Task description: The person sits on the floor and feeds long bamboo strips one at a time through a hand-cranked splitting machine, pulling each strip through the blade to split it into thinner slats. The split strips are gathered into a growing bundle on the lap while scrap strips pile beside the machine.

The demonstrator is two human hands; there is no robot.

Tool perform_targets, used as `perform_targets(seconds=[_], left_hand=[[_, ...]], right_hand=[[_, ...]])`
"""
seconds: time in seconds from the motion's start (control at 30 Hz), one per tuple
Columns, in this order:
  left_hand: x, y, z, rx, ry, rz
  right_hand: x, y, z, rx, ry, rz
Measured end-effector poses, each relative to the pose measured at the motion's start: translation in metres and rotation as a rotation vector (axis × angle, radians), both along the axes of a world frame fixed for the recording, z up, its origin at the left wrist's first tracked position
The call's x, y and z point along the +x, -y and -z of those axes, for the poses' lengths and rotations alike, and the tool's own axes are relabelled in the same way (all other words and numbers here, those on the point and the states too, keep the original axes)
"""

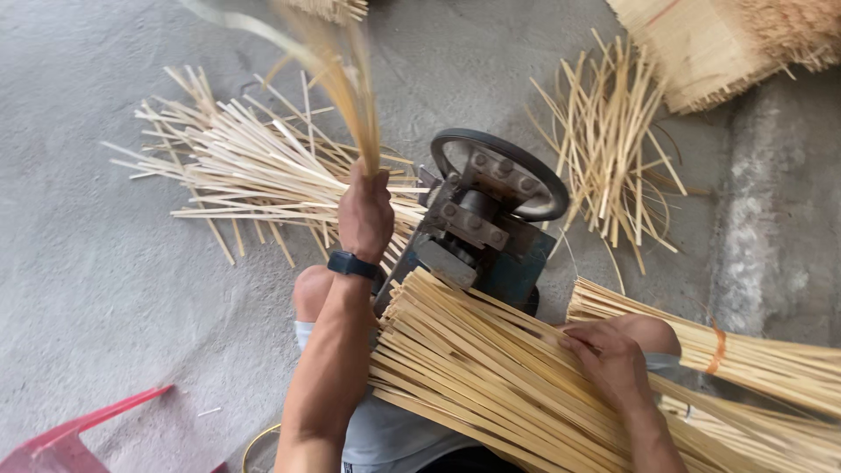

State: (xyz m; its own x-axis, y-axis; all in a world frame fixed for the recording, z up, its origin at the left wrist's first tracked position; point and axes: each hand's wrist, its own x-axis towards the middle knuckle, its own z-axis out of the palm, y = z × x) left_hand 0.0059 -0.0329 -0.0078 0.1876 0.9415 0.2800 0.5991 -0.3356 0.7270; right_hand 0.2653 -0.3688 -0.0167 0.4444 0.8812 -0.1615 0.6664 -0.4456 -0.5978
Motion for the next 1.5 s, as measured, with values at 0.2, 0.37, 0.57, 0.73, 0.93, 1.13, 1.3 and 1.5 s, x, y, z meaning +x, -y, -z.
perform_targets(seconds=[0.2,0.37,0.57,0.73,0.93,1.13,1.3,1.5], left_hand=[[0.008,0.029,-0.074,0.341,-0.226,0.252],[0.035,0.042,-0.12,0.543,-0.463,0.414],[0.039,0.059,-0.138,0.677,-0.415,0.439],[0.038,0.048,-0.123,0.644,-0.404,0.419],[0.03,0.005,-0.081,0.39,-0.161,0.211],[0.011,-0.017,-0.029,0.029,0.205,0.003],[0.013,-0.027,0.004,-0.195,0.562,-0.033],[0.031,-0.035,0.021,-0.521,0.918,-0.023]], right_hand=[[0.007,0.003,-0.002,0.184,0.109,-0.062],[0.054,0.008,0.003,0.161,-0.102,0.049],[0.118,0.037,-0.001,0.167,0.081,0.18],[0.128,0.032,0.002,-0.041,0.288,0.237],[0.07,-0.012,-0.007,0.13,0.266,0.133],[0.031,-0.056,-0.032,0.132,0.262,0.082],[0.027,-0.062,-0.039,0.143,0.234,0.063],[0.027,-0.056,-0.013,0.049,0.165,0.123]])
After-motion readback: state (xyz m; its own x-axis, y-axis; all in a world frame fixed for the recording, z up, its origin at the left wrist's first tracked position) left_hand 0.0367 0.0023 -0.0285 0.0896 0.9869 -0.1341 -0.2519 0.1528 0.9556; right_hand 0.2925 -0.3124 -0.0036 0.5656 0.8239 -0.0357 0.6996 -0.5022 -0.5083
